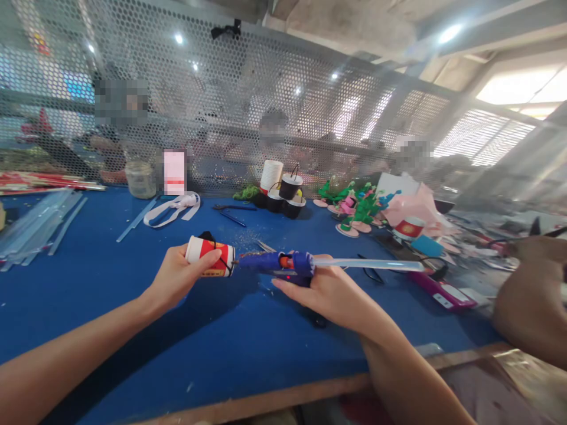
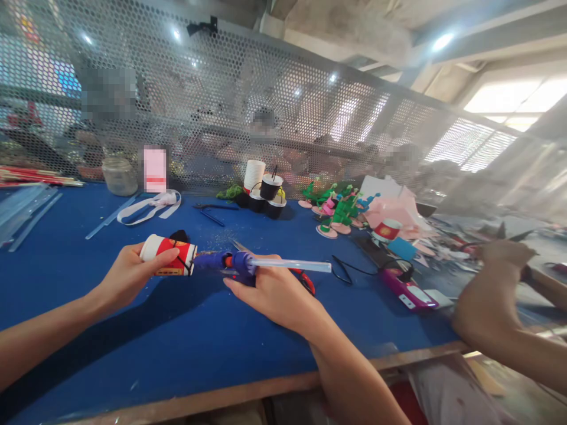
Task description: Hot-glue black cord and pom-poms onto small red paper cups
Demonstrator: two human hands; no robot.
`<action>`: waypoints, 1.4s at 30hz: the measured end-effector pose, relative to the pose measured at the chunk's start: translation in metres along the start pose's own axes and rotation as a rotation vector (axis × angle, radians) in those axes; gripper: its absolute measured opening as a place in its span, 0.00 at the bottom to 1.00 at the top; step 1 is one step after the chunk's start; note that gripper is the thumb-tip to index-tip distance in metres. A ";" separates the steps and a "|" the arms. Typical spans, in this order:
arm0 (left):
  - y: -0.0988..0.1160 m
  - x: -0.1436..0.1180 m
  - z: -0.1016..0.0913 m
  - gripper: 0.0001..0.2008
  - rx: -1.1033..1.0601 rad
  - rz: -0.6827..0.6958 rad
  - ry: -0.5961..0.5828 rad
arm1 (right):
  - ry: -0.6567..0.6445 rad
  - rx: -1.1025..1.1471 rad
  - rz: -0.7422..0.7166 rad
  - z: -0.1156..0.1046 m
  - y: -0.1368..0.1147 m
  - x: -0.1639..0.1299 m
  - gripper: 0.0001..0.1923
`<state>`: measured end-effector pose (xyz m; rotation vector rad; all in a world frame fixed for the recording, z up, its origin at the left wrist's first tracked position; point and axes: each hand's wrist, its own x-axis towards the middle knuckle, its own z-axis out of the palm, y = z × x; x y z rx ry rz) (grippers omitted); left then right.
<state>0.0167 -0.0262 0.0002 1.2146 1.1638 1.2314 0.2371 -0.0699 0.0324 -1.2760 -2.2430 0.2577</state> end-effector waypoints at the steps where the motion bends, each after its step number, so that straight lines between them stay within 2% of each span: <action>1: 0.001 0.000 0.000 0.07 -0.005 -0.005 0.002 | 0.003 -0.006 -0.012 0.000 0.000 0.000 0.10; 7: 0.001 -0.001 0.001 0.08 -0.020 -0.017 0.001 | 0.006 0.011 -0.003 0.001 0.000 0.000 0.08; 12: 0.000 -0.001 0.001 0.09 -0.044 -0.035 -0.005 | 0.050 0.067 0.158 0.001 0.002 0.002 0.10; 18: 0.005 -0.002 0.002 0.09 -0.178 -0.129 0.001 | -0.070 0.282 0.313 -0.007 -0.001 0.003 0.13; 24: 0.006 -0.002 0.001 0.07 -0.195 -0.156 -0.024 | -0.075 0.330 0.293 -0.006 -0.002 0.003 0.14; 31: 0.008 -0.002 0.002 0.08 -0.227 -0.173 -0.026 | -0.065 0.287 0.288 -0.004 -0.002 0.004 0.15; 42: 0.005 -0.001 0.000 0.09 -0.204 -0.148 -0.026 | -0.060 0.321 0.293 -0.004 -0.003 0.002 0.13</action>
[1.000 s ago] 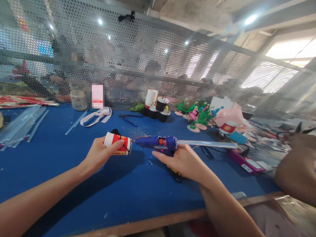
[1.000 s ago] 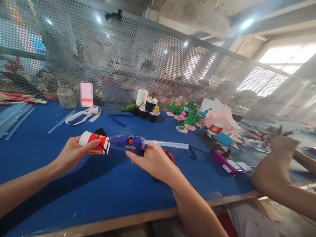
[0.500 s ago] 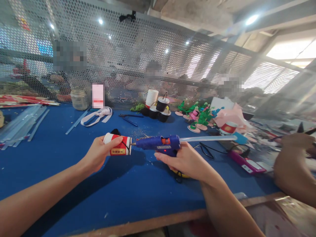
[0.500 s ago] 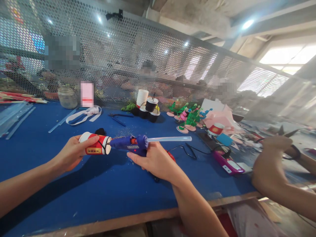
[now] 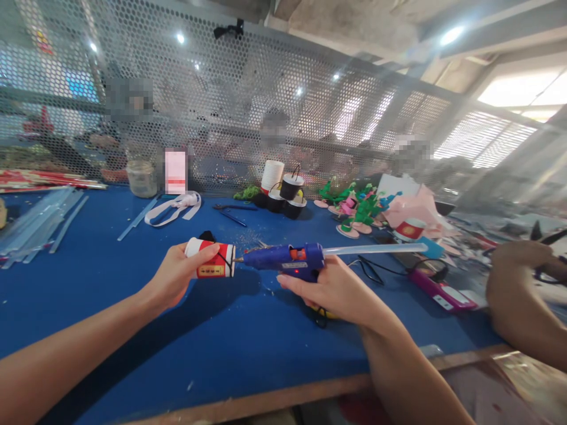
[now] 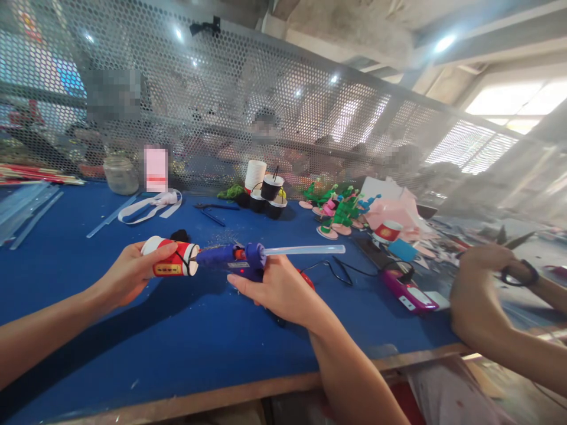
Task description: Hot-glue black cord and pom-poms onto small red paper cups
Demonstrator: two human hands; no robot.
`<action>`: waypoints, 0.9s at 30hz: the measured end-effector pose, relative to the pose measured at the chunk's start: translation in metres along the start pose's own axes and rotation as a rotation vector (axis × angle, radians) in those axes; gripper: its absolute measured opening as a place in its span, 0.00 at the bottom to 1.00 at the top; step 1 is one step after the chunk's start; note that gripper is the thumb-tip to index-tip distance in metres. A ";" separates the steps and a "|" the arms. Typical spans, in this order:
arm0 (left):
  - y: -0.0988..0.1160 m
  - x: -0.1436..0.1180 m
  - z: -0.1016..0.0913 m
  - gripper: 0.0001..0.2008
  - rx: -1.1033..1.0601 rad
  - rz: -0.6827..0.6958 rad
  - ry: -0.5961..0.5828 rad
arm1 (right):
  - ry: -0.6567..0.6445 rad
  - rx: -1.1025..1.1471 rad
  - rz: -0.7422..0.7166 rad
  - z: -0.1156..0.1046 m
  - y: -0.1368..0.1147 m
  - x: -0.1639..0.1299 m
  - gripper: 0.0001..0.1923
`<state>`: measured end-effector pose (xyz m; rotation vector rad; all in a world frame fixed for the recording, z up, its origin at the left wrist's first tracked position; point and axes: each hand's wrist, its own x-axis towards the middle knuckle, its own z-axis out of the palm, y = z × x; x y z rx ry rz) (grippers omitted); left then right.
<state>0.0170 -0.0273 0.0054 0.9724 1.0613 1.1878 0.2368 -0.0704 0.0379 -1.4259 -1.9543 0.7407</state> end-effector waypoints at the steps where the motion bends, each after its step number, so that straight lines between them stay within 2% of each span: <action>1: 0.000 0.000 0.000 0.09 0.004 0.002 0.002 | -0.001 -0.006 -0.005 0.000 0.000 0.000 0.13; 17: 0.000 0.000 0.001 0.10 0.013 0.014 0.018 | -0.006 -0.038 -0.009 0.000 -0.001 -0.001 0.12; 27: 0.000 0.000 0.001 0.09 0.024 0.003 0.023 | 0.014 -0.132 -0.063 0.001 -0.002 0.000 0.09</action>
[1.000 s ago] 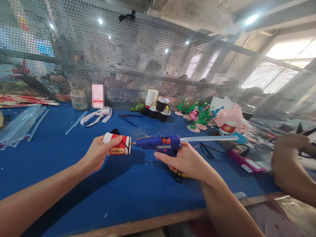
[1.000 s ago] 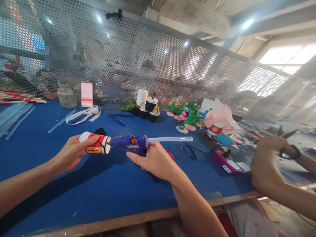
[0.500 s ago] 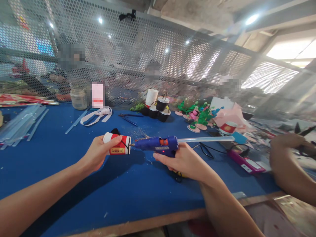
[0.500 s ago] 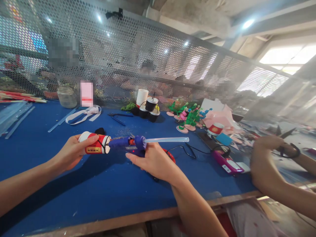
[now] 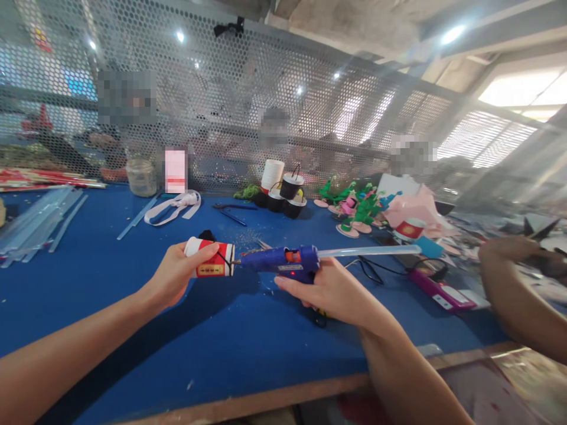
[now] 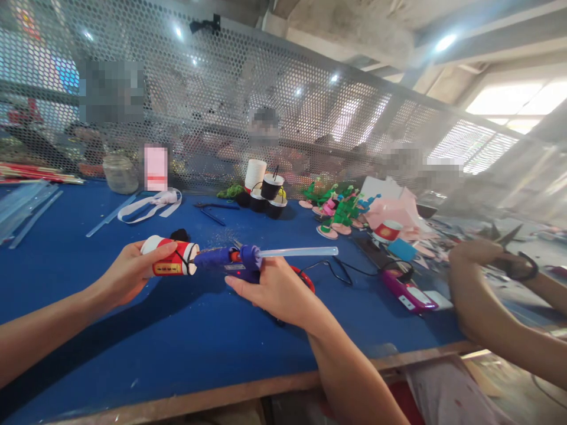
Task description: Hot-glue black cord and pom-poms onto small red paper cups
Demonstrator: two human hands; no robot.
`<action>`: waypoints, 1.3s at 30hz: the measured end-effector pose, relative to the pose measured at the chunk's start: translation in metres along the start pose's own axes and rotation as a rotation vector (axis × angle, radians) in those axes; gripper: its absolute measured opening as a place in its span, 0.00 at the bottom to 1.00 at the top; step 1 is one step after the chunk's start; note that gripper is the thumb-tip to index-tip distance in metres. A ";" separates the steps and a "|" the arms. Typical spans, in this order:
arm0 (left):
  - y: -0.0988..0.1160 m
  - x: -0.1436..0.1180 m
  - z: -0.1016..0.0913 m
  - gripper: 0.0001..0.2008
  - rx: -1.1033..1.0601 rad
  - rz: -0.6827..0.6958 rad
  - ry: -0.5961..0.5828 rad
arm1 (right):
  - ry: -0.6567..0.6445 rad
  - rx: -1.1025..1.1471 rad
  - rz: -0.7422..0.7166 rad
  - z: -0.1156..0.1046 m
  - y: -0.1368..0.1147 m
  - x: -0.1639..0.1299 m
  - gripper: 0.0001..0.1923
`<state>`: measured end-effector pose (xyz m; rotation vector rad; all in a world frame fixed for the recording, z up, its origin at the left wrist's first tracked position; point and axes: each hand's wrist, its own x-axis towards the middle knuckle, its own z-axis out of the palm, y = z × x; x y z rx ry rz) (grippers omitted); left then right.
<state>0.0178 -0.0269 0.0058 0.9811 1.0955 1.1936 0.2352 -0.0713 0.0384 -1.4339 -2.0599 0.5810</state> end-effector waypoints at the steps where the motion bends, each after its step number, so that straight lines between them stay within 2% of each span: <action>1: 0.000 0.000 0.000 0.09 -0.004 -0.005 0.001 | -0.001 -0.002 0.002 0.000 0.000 0.000 0.09; 16: 0.000 0.000 0.000 0.09 -0.044 -0.009 -0.008 | -0.019 0.032 0.026 -0.001 0.001 -0.001 0.10; 23: -0.001 -0.001 0.000 0.09 -0.036 -0.006 -0.019 | -0.023 0.122 0.100 -0.002 0.006 0.002 0.15; 34: 0.000 -0.002 0.001 0.10 -0.080 -0.018 -0.044 | -0.009 0.111 0.055 0.002 0.008 0.004 0.12; 39: 0.000 -0.001 0.001 0.08 -0.075 -0.007 -0.046 | -0.006 0.114 0.093 0.000 0.009 0.004 0.14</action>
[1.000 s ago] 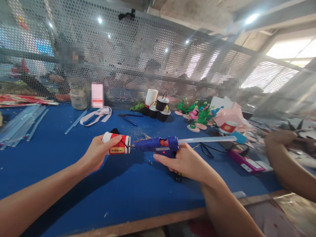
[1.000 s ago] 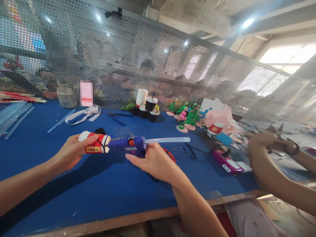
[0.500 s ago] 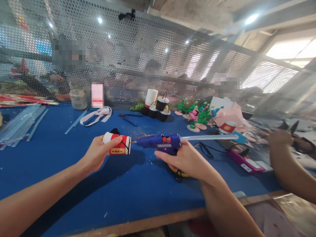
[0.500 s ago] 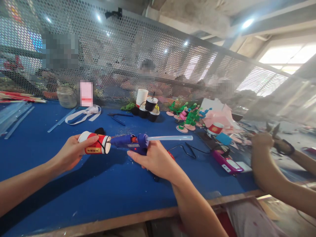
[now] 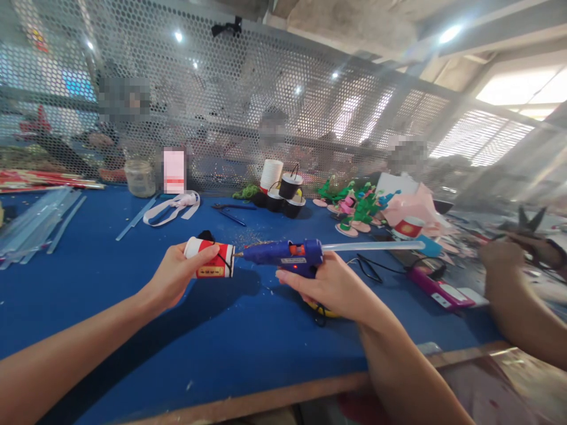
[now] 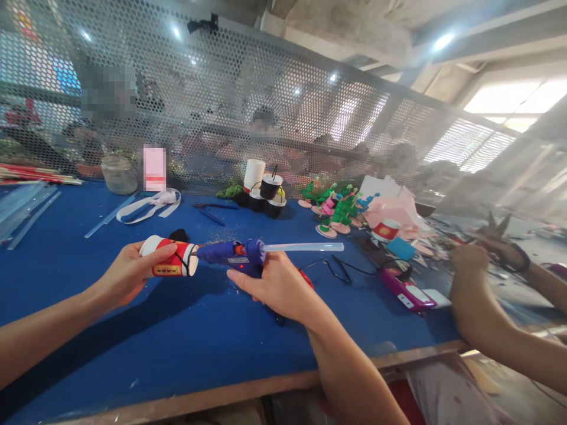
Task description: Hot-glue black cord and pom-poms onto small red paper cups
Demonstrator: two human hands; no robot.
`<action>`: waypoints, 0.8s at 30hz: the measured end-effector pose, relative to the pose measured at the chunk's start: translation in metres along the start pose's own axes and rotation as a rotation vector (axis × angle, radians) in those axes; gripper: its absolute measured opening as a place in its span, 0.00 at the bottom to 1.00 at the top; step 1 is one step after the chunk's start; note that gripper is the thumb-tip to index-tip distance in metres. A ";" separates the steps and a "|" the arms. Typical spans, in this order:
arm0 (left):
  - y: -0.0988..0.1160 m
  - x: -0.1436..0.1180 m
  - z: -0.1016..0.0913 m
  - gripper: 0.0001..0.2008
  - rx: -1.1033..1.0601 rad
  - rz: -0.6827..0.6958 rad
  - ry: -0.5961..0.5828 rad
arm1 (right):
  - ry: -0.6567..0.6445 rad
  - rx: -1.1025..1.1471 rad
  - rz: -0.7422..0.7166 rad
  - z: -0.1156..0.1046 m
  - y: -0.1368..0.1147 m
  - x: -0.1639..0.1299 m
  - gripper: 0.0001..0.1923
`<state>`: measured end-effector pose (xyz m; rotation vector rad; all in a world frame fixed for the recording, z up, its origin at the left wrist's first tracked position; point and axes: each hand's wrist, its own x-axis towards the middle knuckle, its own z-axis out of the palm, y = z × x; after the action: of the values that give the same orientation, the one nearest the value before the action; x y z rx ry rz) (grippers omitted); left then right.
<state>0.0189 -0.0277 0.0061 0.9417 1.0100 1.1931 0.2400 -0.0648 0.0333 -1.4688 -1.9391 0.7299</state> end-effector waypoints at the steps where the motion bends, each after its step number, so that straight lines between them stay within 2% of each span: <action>1: 0.000 0.000 0.000 0.08 0.000 0.002 0.002 | 0.002 0.000 0.014 0.000 0.000 0.000 0.14; 24: 0.001 -0.003 0.003 0.10 0.039 0.004 0.032 | 0.011 0.025 -0.027 0.002 0.002 0.004 0.14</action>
<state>0.0208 -0.0302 0.0084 0.9590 1.0607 1.1989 0.2395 -0.0609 0.0310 -1.4256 -1.9309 0.7301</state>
